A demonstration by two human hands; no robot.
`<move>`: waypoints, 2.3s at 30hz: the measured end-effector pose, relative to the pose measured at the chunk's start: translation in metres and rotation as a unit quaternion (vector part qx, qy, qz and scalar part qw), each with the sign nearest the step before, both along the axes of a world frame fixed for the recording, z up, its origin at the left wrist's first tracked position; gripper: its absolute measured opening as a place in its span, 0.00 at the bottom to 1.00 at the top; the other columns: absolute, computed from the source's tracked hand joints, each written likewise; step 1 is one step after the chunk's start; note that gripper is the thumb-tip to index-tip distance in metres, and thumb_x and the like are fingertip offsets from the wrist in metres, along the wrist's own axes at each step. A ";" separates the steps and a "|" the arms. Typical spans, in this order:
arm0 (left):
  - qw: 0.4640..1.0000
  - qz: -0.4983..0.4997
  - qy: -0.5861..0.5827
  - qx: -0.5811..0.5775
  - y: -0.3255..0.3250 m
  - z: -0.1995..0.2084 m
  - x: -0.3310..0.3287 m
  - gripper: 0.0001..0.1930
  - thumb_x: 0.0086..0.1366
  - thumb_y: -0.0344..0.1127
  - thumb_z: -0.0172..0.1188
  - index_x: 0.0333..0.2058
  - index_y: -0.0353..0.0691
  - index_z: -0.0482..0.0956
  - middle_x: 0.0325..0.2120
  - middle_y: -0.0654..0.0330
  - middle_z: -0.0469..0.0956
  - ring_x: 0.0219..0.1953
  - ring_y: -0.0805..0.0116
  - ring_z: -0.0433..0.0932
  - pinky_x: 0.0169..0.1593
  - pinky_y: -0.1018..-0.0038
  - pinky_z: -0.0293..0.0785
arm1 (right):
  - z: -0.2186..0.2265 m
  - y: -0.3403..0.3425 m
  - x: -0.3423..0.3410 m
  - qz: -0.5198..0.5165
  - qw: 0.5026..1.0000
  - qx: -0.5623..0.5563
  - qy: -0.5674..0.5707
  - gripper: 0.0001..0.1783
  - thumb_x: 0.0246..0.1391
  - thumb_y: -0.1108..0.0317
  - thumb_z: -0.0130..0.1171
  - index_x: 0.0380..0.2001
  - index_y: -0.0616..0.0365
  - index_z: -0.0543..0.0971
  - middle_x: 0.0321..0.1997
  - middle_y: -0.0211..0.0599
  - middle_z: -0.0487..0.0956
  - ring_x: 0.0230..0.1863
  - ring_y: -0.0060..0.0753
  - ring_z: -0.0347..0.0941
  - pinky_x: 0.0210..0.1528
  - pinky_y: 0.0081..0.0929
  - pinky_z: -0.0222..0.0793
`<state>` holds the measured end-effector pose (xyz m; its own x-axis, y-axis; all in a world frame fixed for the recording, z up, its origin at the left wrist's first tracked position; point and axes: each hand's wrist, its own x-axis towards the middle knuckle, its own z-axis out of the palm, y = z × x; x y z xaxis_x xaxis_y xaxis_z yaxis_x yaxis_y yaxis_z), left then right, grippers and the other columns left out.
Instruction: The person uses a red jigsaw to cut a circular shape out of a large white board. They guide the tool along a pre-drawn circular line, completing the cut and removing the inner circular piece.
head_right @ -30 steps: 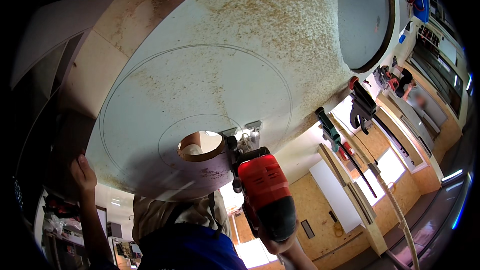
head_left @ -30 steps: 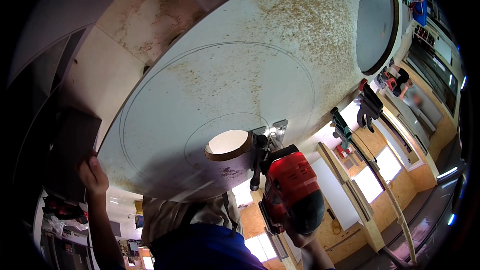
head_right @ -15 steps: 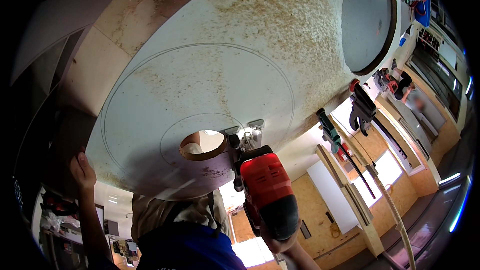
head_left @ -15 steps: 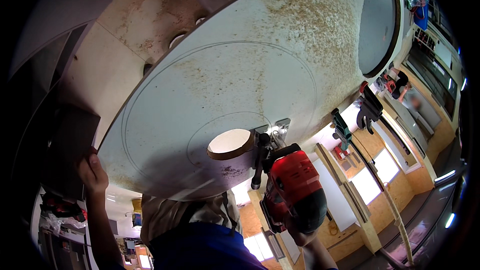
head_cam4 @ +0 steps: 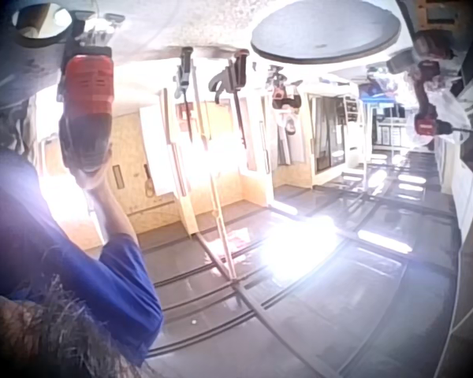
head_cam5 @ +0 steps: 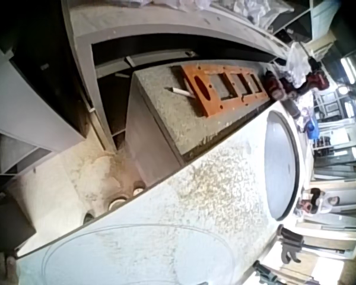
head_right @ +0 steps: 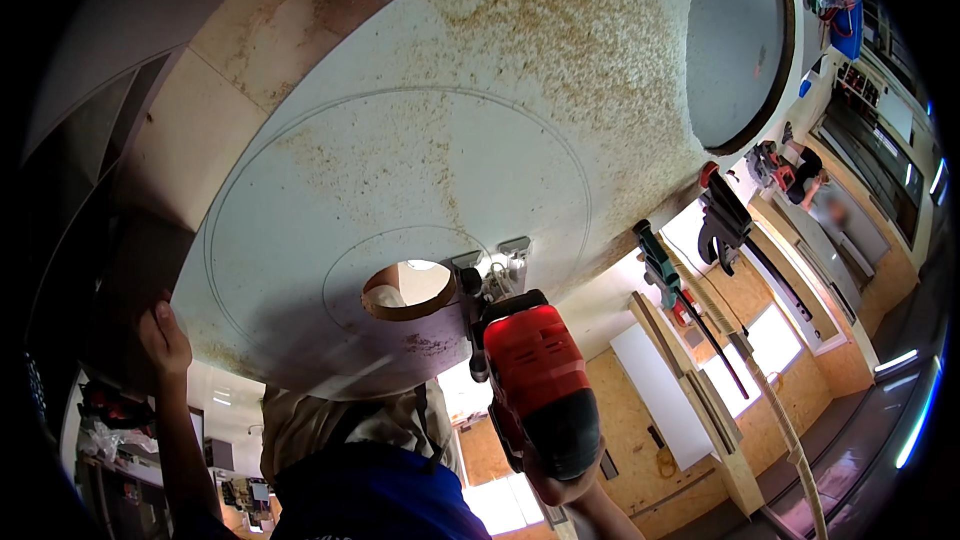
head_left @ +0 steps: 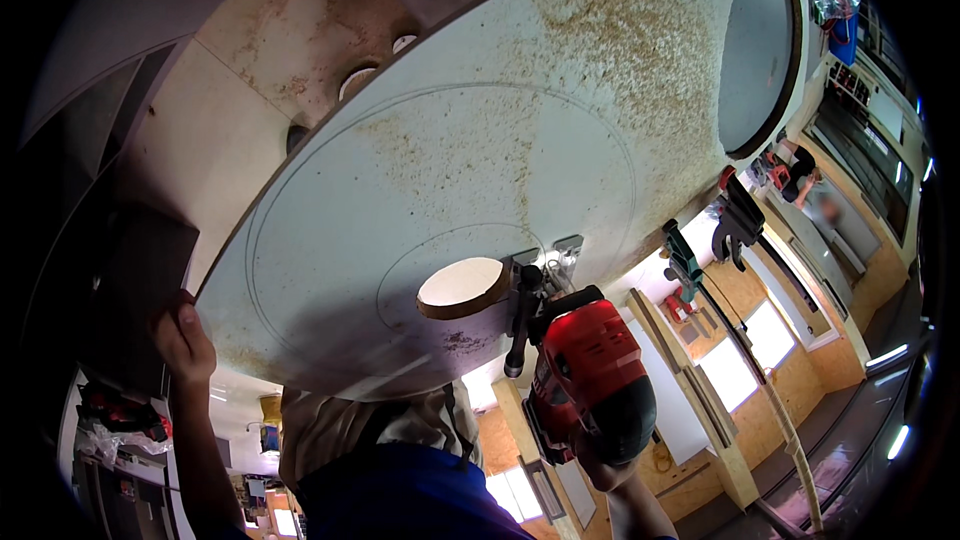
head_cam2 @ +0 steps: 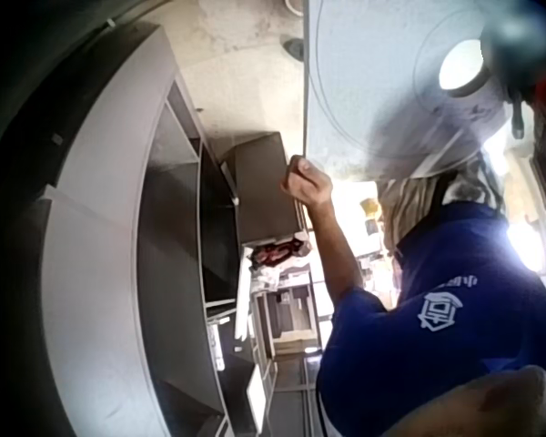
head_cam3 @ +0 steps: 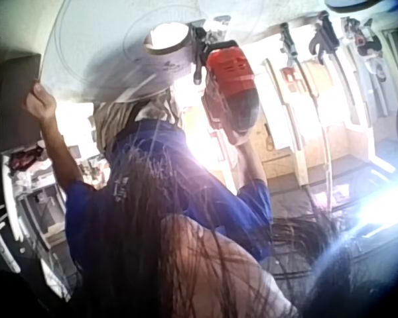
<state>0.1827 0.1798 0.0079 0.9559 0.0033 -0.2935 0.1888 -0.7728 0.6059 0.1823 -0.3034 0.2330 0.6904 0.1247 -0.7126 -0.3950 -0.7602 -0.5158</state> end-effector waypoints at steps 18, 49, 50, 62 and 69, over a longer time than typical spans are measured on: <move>1.000 -0.022 -0.019 -0.004 -0.010 0.004 0.012 0.22 0.74 0.44 0.41 0.24 0.35 0.67 0.16 0.48 0.62 0.18 0.45 0.66 0.24 0.59 0.58 | -0.006 -0.001 0.010 -0.038 0.999 0.017 0.027 0.20 0.38 0.75 0.60 0.40 0.64 0.81 0.36 0.46 0.82 0.34 0.39 0.82 0.38 0.30 0.77; 1.000 -0.007 -0.027 0.012 -0.016 0.005 0.017 0.24 0.74 0.46 0.41 0.20 0.37 0.60 0.14 0.48 0.57 0.16 0.46 0.64 0.22 0.59 0.55 | -0.012 -0.009 0.021 -0.094 0.993 0.024 0.071 0.20 0.40 0.72 0.61 0.42 0.63 0.80 0.37 0.45 0.82 0.34 0.37 0.81 0.38 0.29 0.76; 0.999 -0.007 -0.029 0.015 -0.016 0.005 0.016 0.24 0.74 0.46 0.41 0.20 0.37 0.61 0.14 0.48 0.58 0.16 0.46 0.64 0.22 0.59 0.56 | -0.013 -0.009 0.022 -0.094 0.993 0.024 0.072 0.20 0.40 0.72 0.61 0.42 0.63 0.80 0.37 0.44 0.82 0.34 0.37 0.81 0.38 0.29 0.76; 1.000 0.007 -0.018 -0.022 -0.013 0.001 0.014 0.24 0.74 0.47 0.41 0.20 0.37 0.60 0.13 0.51 0.57 0.15 0.52 0.64 0.22 0.61 0.55 | -0.015 -0.014 0.031 -0.095 0.992 0.024 0.082 0.21 0.41 0.71 0.61 0.42 0.63 0.79 0.37 0.44 0.81 0.34 0.37 0.81 0.37 0.29 0.76; 0.999 0.015 -0.010 -0.035 -0.011 0.001 0.013 0.27 0.74 0.50 0.41 0.19 0.38 0.60 0.13 0.53 0.56 0.14 0.56 0.61 0.21 0.63 0.53 | -0.014 -0.014 0.031 -0.097 0.991 0.021 0.086 0.21 0.41 0.70 0.62 0.43 0.62 0.79 0.37 0.43 0.81 0.34 0.36 0.81 0.37 0.29 0.75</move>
